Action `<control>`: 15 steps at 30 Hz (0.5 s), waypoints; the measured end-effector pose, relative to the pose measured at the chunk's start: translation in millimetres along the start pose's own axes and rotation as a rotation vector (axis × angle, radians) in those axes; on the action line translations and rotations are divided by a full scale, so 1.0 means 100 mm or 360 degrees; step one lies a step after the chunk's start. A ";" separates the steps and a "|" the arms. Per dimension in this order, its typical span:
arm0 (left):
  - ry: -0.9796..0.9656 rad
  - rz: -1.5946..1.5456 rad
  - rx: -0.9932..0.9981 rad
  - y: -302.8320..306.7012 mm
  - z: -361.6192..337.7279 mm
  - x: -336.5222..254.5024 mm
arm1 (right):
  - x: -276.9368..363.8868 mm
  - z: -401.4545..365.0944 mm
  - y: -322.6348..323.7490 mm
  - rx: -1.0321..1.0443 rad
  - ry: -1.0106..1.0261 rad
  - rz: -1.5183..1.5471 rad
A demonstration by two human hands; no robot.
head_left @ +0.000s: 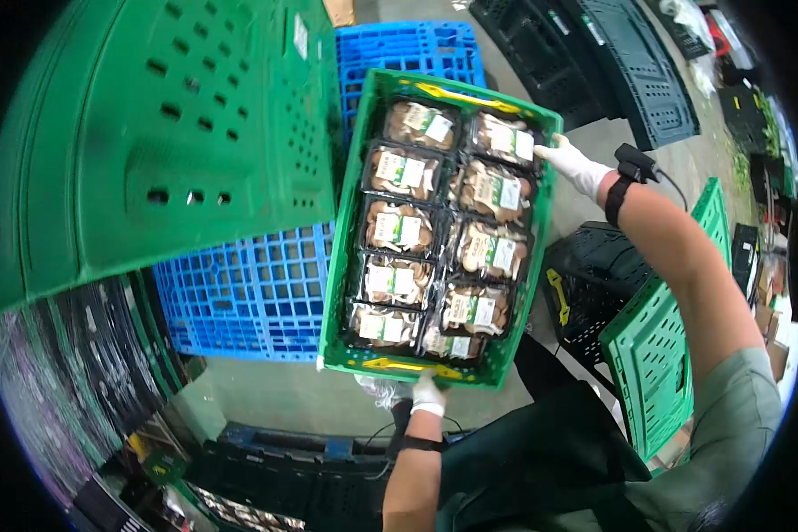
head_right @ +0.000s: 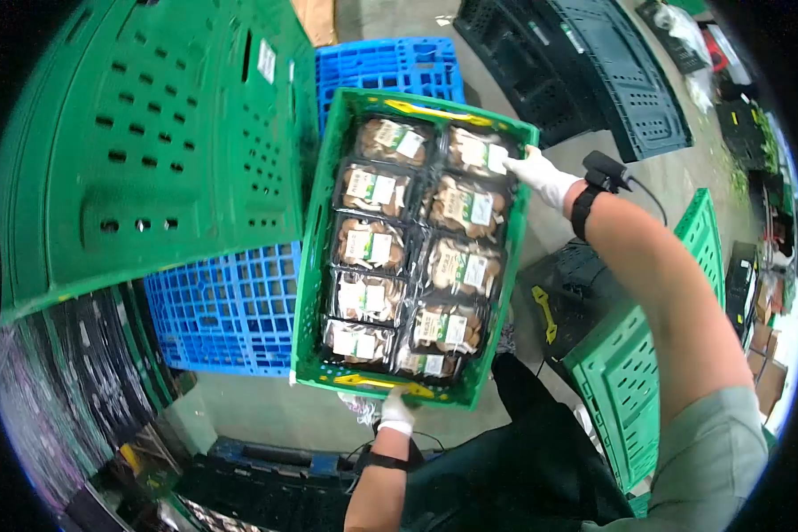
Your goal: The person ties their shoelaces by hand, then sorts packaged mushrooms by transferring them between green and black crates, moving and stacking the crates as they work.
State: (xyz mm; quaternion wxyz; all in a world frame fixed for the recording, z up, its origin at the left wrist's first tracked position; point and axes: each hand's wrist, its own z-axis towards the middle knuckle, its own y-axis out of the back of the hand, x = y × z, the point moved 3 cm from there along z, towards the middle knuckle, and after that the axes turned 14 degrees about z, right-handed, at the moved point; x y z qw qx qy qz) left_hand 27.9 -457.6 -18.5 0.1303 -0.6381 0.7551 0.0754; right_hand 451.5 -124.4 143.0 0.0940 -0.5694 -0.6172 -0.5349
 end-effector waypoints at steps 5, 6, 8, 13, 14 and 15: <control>0.0311 -0.0903 0.0305 -0.22 0.09 -0.48 | -0.81 -0.98 -0.62 0.0426 -0.0640 -0.0224; 0.0213 -0.1005 0.0393 -0.23 0.32 -0.43 | -1.17 -1.00 -0.78 0.0515 -0.0639 -0.0272; 0.0255 -0.1078 0.0531 -0.28 0.32 -0.61 | -1.66 -1.11 -0.99 0.0767 -0.0035 -0.0861; 0.0355 -0.0996 0.0423 -0.45 0.10 -0.80 | -1.38 -1.84 -0.92 -0.0238 0.0163 -0.0679; 0.0371 -0.0991 0.0427 -0.42 0.06 -0.79 | -1.27 -1.91 -0.93 -0.0309 0.0059 -0.0668; 0.0366 -0.0994 0.0378 -0.39 0.04 -0.76 | -1.25 -1.96 -0.94 -0.0360 0.0138 -0.0710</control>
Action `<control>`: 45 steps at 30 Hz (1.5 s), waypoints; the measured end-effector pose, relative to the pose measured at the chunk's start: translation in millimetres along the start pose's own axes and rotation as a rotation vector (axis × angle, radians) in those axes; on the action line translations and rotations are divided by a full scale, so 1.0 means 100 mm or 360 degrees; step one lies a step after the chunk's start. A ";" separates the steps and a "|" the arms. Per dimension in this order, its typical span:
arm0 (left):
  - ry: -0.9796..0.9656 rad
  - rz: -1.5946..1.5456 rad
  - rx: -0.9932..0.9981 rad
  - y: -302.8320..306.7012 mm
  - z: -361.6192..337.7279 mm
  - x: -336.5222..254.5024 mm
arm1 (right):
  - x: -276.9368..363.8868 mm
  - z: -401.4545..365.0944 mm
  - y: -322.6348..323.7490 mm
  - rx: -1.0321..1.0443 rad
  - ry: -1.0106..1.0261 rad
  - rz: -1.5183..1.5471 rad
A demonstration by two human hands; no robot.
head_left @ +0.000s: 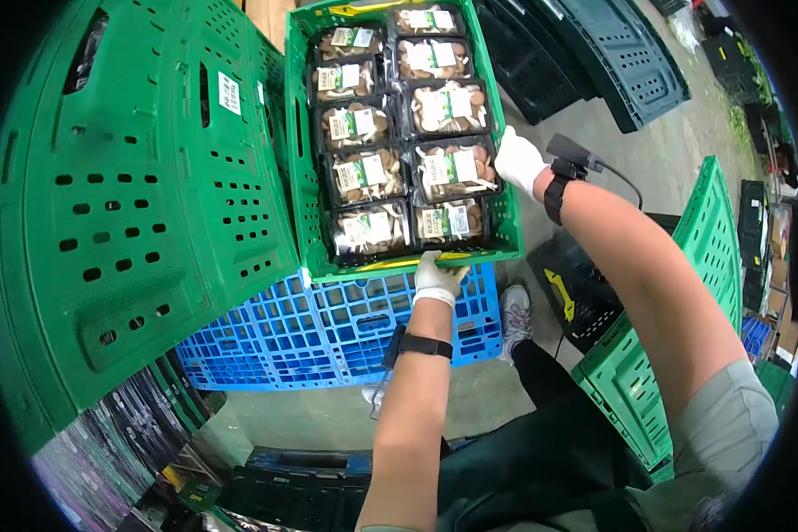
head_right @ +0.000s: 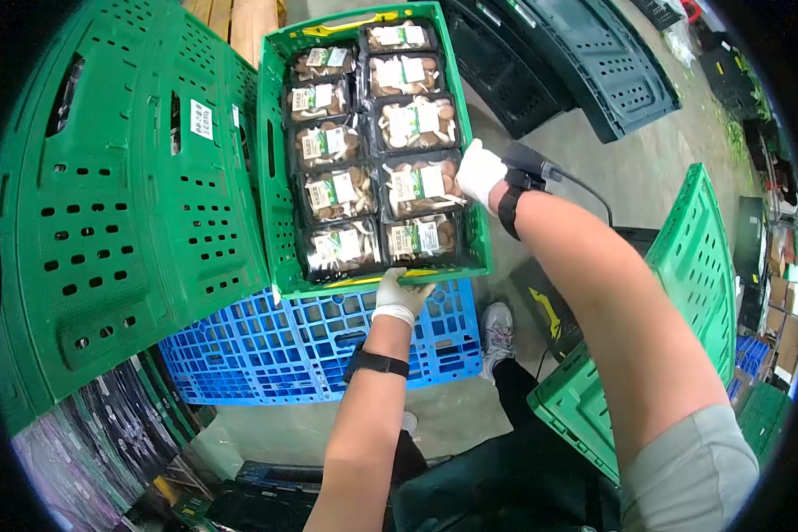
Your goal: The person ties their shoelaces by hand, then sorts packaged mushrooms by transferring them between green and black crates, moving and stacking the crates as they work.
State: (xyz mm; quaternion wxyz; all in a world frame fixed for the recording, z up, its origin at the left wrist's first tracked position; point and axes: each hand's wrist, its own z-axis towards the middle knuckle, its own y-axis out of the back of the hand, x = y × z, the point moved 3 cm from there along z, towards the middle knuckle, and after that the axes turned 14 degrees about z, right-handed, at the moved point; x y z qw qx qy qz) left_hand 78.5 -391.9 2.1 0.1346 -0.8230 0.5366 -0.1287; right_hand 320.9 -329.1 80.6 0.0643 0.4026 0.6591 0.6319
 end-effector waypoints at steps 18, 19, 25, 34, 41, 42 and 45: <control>-0.0213 0.0117 0.0265 -0.50 0.40 -0.40 | 0.25 0.84 -0.03 -0.0106 0.0543 -0.0135; -0.0218 0.0138 0.0295 -0.52 0.36 -0.40 | 0.25 0.85 -0.04 -0.0111 0.0571 -0.0143; -0.0160 0.0003 0.0314 -0.56 0.45 -0.46 | 0.22 0.83 -0.02 -0.0106 0.0458 -0.0053; -0.0032 -0.0088 0.0282 -0.62 0.41 -0.49 | 0.15 0.88 -0.07 -0.0011 0.0454 0.0024; -0.0202 -0.0014 0.0155 -0.34 0.03 -0.65 | 0.66 0.10 0.18 -0.0088 0.0600 0.0045; -0.0020 -0.0236 0.0165 -0.16 0.21 -0.85 | 0.76 -0.02 0.29 -0.0036 0.0690 0.0012; -0.0447 0.0480 0.0139 0.16 0.21 -1.00 | 1.00 -0.47 0.52 0.0052 0.0812 0.0196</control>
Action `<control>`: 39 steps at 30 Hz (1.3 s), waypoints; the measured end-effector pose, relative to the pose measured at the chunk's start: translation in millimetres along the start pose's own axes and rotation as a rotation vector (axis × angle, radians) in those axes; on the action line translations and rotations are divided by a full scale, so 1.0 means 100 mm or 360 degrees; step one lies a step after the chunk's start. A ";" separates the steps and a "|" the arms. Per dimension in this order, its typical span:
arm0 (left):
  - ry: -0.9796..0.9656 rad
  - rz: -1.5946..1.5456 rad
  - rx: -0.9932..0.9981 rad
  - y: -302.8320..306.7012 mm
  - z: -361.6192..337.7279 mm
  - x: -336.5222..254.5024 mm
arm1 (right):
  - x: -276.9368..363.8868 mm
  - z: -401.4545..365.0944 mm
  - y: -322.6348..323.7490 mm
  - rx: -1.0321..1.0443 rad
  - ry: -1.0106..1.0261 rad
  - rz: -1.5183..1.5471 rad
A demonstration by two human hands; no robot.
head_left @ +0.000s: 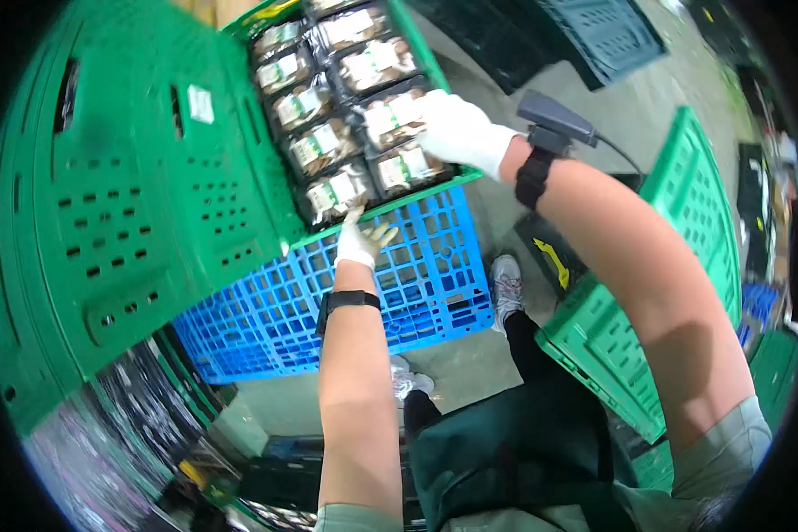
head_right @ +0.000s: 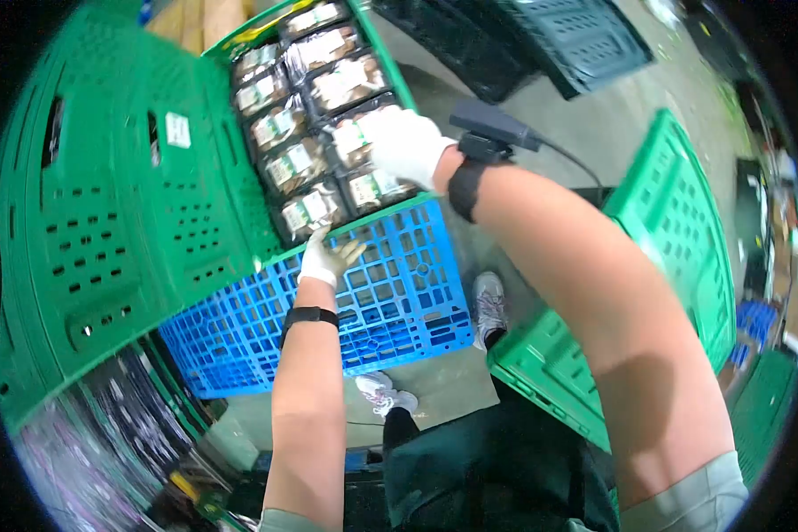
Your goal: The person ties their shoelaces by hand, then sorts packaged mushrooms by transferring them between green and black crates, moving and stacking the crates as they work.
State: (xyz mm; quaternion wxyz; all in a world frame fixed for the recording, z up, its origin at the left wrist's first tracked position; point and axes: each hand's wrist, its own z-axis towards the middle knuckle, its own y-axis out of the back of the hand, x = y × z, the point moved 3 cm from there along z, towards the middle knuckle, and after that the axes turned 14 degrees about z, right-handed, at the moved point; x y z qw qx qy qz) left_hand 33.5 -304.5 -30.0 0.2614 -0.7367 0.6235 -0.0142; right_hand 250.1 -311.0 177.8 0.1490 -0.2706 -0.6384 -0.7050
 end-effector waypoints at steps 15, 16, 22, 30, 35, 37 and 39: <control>-0.0841 0.1289 0.0822 -1.18 -2.73 0.10 | 2.34 -2.53 0.25 -0.0202 -0.0423 0.2215; -0.0838 0.1335 0.1032 -1.35 -2.94 0.11 | 2.42 -2.67 0.32 -0.0017 -0.0680 0.2657; -0.2274 0.3681 0.1886 -2.06 -3.91 1.09 | 2.33 -2.96 1.20 0.0865 -0.0428 0.2533; -0.0739 0.3856 0.1004 -1.89 -3.65 0.65 | -0.17 -3.46 2.74 -0.1659 -0.1049 0.0316; -0.1331 0.3261 0.1281 -3.13 -3.79 1.69 | -1.21 -4.07 2.56 -0.0882 -0.1241 -0.0195; -0.2231 0.3635 0.1718 -3.43 -3.70 2.14 | -1.31 -3.99 2.63 -0.0684 -0.1061 -0.0390; -0.2512 0.3611 0.1713 -3.71 -3.64 2.48 | -1.36 -3.89 3.00 -0.0615 -0.0988 -0.0353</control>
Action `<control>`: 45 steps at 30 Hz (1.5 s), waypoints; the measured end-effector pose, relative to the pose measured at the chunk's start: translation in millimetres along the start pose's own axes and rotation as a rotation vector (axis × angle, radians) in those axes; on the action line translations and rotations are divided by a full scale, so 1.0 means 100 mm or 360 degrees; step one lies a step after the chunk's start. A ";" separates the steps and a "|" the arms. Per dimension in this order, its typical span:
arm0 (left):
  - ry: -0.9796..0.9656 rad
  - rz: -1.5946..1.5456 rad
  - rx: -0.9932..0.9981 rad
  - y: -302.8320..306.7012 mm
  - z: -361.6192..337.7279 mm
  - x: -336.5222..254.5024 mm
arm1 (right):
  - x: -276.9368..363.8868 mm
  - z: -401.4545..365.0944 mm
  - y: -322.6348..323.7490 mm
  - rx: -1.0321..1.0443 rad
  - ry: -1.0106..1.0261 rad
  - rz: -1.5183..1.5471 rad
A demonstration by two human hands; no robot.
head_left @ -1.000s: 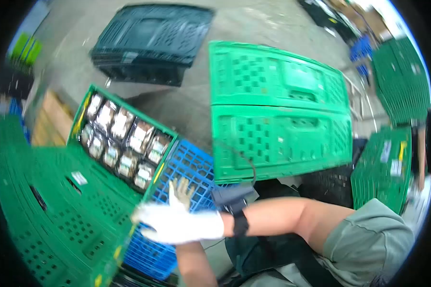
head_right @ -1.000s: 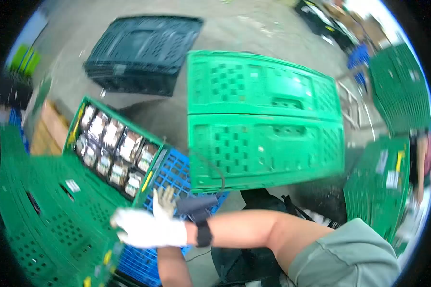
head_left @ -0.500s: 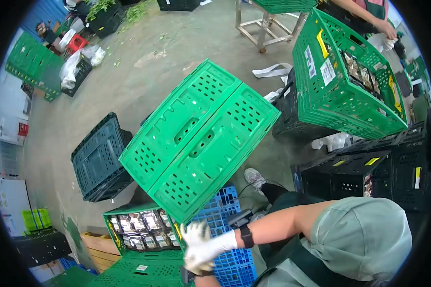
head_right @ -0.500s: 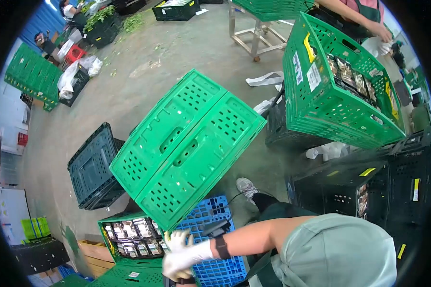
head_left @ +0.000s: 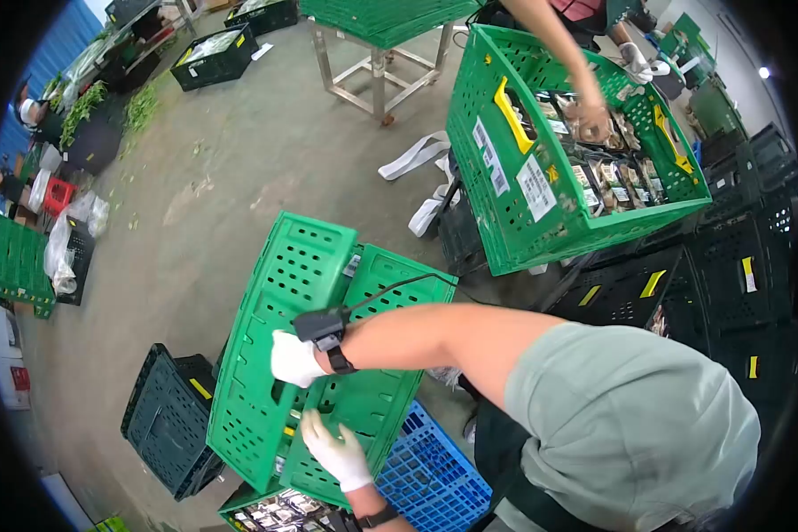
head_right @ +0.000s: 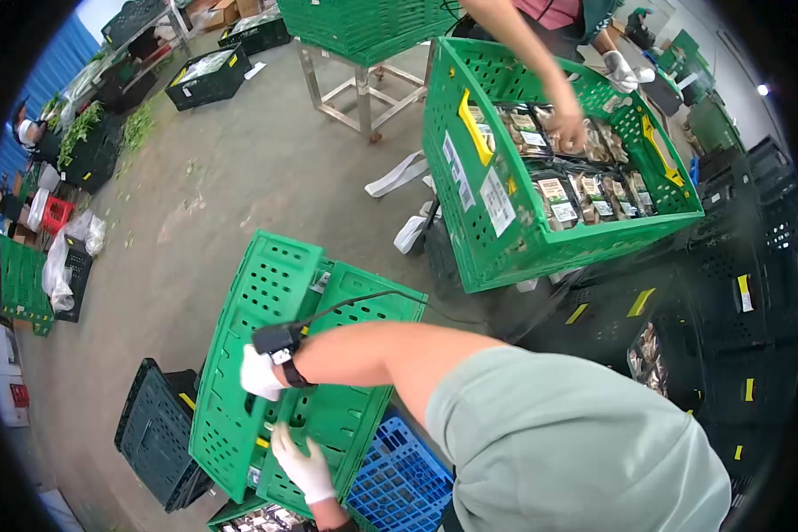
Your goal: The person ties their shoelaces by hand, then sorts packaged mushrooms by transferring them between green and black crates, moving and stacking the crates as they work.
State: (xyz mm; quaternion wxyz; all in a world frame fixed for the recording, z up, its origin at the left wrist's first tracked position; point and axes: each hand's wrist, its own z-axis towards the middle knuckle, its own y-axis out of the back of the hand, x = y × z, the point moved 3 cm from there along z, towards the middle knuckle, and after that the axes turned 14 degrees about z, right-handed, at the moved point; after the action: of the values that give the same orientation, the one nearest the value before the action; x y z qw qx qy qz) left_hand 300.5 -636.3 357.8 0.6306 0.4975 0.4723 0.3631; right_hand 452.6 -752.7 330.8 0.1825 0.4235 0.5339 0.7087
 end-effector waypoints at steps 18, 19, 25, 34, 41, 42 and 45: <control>0.0047 -0.1439 0.2287 1.12 -0.03 0.18 | -0.03 -0.61 0.30 0.0686 0.1346 -0.0046; 0.0572 -0.1521 0.2389 0.92 0.03 0.35 | -0.15 -0.79 0.07 0.0897 0.1359 -0.0160; -0.1369 0.0415 0.0912 0.01 0.46 0.62 | -0.19 -0.80 -0.20 0.0909 0.1304 -0.0206; -0.0662 0.0787 0.0822 0.94 0.20 0.85 | -0.82 -1.28 1.64 0.0614 0.0213 -0.0200; -0.0597 0.0808 0.0166 2.29 -0.34 1.67 | -0.24 -1.06 1.94 -0.0457 0.0198 -0.0184; -0.0494 0.0794 0.0028 2.41 -0.33 1.72 | -0.06 -1.05 2.03 -0.0671 0.0210 -0.0141; -0.0264 0.0765 -0.0415 2.55 -0.10 1.57 | 0.52 -1.58 2.48 -0.1216 -0.0098 0.0052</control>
State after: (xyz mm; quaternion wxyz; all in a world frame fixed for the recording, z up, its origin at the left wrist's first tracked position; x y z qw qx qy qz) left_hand 339.4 -426.3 567.5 0.6216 0.5379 0.2368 0.5179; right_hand 344.6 -900.7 566.6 0.3318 0.3544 0.2189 0.8464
